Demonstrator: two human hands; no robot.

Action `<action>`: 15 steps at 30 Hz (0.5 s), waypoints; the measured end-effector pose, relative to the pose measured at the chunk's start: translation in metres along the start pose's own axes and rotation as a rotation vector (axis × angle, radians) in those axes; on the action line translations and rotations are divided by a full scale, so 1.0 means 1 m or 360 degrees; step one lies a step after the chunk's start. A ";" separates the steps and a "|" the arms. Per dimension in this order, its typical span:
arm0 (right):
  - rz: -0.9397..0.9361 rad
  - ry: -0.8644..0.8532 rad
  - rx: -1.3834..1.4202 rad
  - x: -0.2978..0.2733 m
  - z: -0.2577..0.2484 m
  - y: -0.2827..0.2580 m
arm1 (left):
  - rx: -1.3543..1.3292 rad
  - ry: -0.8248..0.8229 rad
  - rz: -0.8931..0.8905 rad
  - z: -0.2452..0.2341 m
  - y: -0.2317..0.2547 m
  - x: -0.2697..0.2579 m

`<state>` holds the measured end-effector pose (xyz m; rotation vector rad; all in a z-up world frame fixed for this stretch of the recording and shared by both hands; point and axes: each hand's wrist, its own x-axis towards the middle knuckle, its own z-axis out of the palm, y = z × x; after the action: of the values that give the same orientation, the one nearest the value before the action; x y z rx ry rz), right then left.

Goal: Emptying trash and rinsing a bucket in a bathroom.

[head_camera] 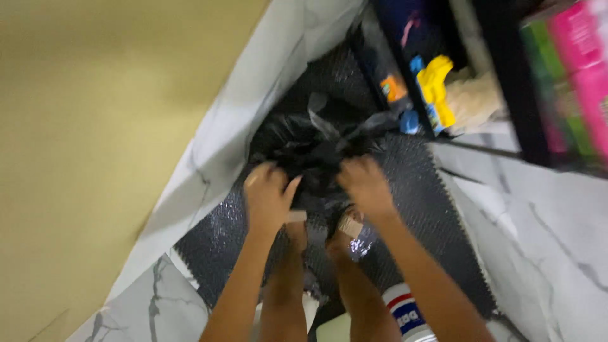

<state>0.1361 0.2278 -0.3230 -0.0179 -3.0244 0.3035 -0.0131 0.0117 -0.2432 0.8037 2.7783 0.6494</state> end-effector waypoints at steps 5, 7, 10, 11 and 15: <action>0.0698 -0.0555 -0.0639 -0.049 0.120 0.092 | 0.0264 -0.1139 -0.0290 0.182 -0.056 -0.053; 0.0855 -0.0370 -0.1019 -0.044 0.134 0.112 | 0.0231 -0.1465 0.0206 0.219 -0.044 -0.111; 0.0846 -0.0539 -0.0630 0.001 0.075 0.093 | 0.0067 -0.1677 0.0073 0.141 0.022 -0.070; 0.0854 -0.0518 -0.0653 0.016 0.077 0.092 | 0.0062 -0.1656 0.0096 0.140 0.020 -0.052; 0.0831 -0.0020 0.0507 0.060 0.110 0.105 | 0.0534 -0.0824 -0.0290 0.151 -0.014 -0.014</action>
<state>0.0650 0.3104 -0.4448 -0.7842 -2.8914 0.8207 0.0345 0.0478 -0.3834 0.6451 2.4550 -0.0623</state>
